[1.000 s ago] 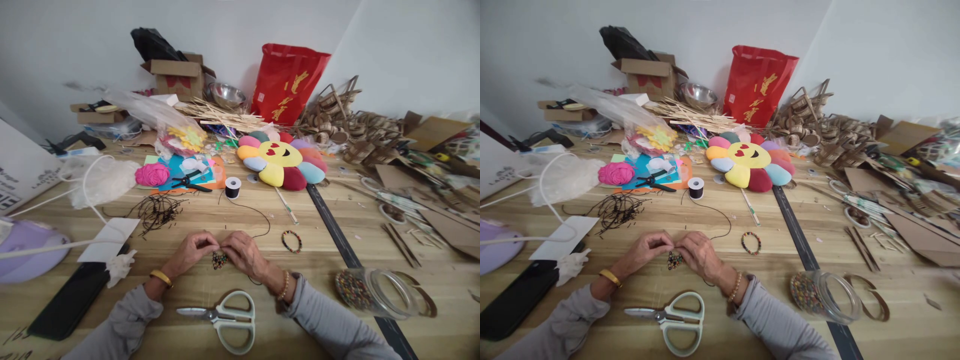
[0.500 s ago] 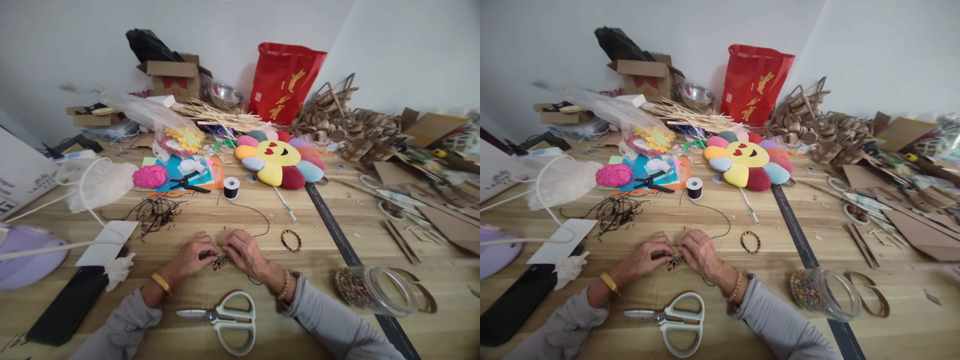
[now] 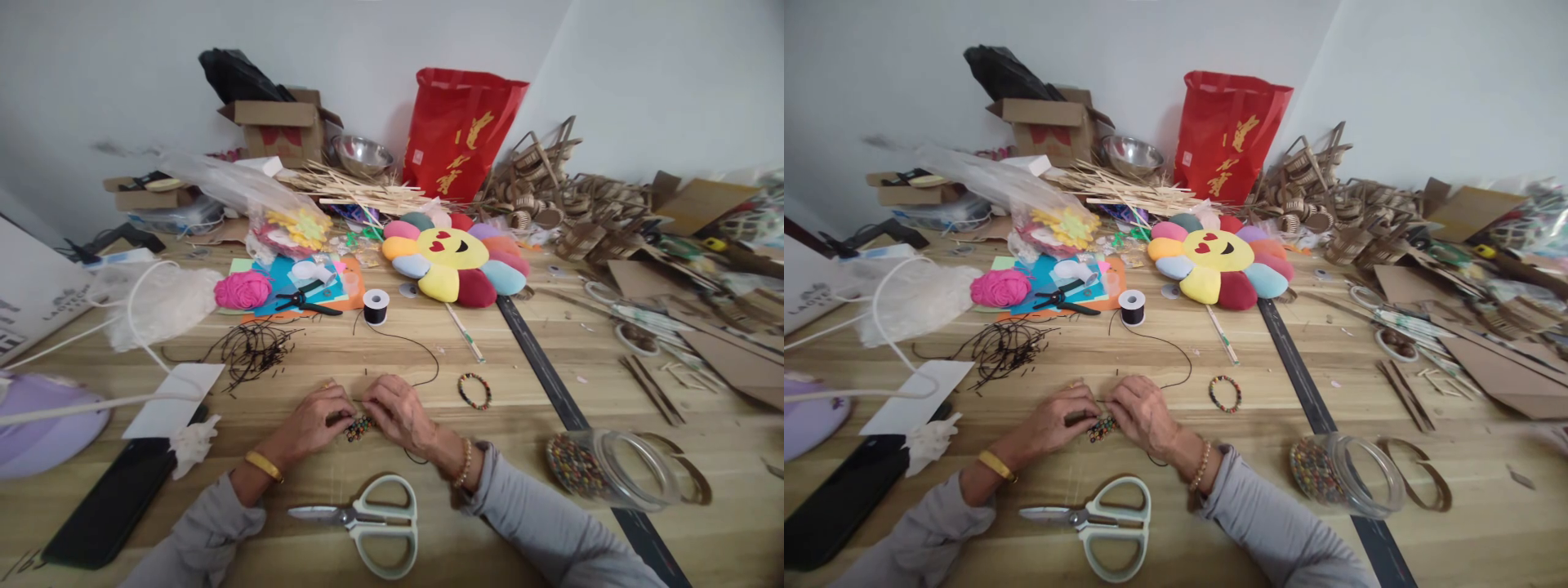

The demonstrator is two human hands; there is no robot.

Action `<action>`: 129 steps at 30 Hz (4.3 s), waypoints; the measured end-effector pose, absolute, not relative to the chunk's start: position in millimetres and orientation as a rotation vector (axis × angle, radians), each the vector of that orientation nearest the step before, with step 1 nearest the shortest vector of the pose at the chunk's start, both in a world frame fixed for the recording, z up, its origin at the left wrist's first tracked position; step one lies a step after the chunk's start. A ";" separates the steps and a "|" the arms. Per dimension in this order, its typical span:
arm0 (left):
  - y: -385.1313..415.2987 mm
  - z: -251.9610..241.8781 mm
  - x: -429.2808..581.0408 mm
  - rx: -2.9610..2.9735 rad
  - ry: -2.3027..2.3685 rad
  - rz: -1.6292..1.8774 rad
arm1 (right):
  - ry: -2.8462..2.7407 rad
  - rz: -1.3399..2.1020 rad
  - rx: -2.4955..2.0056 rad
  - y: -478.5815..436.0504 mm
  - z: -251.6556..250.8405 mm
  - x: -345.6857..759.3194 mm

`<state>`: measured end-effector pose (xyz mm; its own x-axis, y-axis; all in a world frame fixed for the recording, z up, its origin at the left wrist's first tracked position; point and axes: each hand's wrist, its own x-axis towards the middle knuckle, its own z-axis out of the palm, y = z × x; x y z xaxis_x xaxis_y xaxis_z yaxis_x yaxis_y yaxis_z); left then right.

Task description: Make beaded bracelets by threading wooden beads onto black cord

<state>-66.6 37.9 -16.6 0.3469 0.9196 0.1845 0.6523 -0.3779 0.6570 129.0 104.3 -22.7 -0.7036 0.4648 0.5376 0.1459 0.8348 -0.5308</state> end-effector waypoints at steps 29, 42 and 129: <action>42.2 -13.8 -71.1 1.320 1.371 0.965 | -2.323 0.584 -0.409 102.6 -18.1 129.7; 41.6 -7.5 -68.3 1.322 1.394 0.960 | -2.338 0.573 -0.374 103.5 -22.5 128.3; 39.5 -4.0 -64.0 1.540 1.439 0.904 | -2.346 0.620 -0.329 104.0 -22.0 128.8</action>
<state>-64.0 39.5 -4.0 0.0879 0.9957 -0.0308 0.4046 -0.0074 0.9145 128.8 104.0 -22.0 -0.7373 0.3895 0.5519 0.0661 0.8548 -0.5148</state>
